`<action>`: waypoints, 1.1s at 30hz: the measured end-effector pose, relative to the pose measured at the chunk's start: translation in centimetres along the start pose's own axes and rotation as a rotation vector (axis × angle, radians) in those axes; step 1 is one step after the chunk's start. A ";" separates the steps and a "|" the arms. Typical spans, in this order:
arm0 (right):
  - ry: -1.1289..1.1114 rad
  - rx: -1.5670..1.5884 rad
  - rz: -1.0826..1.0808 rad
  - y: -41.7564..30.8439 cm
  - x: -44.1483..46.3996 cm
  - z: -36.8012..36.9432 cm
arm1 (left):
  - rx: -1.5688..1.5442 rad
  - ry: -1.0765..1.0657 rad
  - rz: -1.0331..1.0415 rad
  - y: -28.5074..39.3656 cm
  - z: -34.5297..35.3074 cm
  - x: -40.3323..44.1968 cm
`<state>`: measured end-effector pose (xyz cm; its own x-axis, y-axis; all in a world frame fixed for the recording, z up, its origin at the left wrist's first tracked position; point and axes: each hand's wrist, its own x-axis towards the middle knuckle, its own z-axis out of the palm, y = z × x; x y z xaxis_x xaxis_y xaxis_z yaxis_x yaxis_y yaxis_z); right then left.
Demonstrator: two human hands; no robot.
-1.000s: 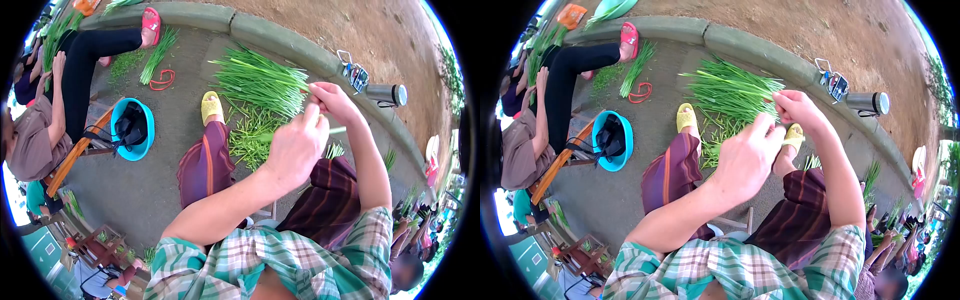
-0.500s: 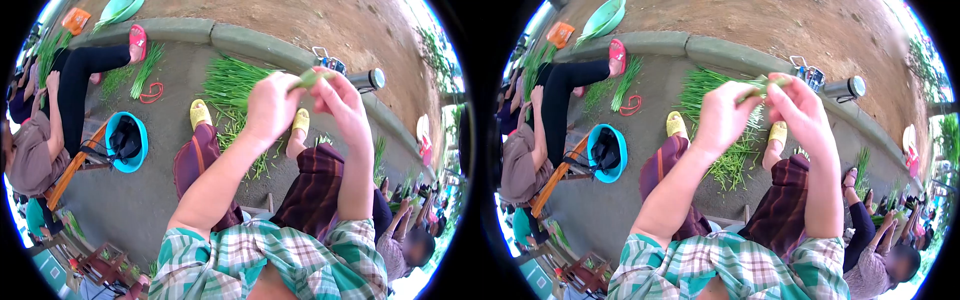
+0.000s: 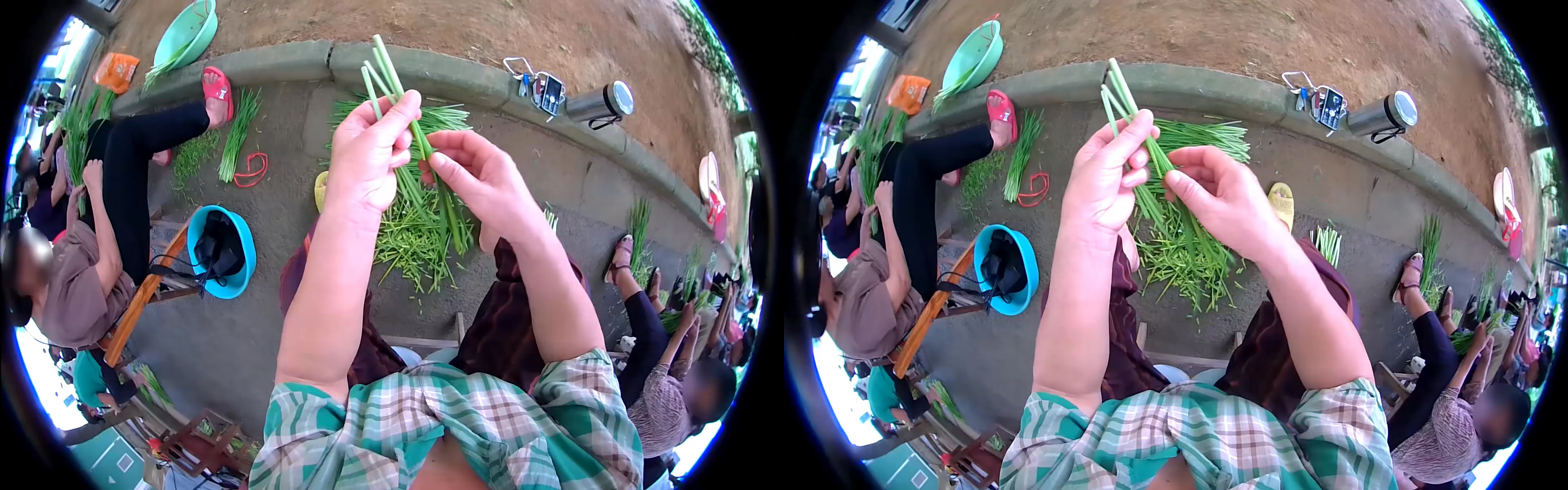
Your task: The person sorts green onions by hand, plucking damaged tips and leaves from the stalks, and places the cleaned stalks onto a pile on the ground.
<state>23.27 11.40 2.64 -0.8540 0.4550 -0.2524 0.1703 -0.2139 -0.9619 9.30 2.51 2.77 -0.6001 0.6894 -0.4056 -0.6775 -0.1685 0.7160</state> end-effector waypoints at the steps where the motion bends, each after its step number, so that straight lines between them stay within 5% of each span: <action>1: 0.007 0.042 -0.012 0.2 0.0 0.2 | 0.008 -0.004 -0.003 0.1 0.1 0.0; 7: 0.010 0.259 0.213 -0.5 -0.4 -0.4 | 0.041 -0.051 -0.019 0.1 0.3 -0.1; 21: 0.143 -0.027 -0.032 0.0 0.2 -0.5 | 0.422 0.170 0.189 0.4 0.5 -0.5; 33: 0.113 -0.047 -0.036 -0.9 0.9 0.5 | 0.463 0.104 0.100 1.2 0.2 -1.0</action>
<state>22.07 11.56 3.30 -0.7995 0.5568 -0.2255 0.1657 -0.1563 -0.9737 9.16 1.78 4.17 -0.7077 0.6079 -0.3600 -0.3681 0.1177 0.9223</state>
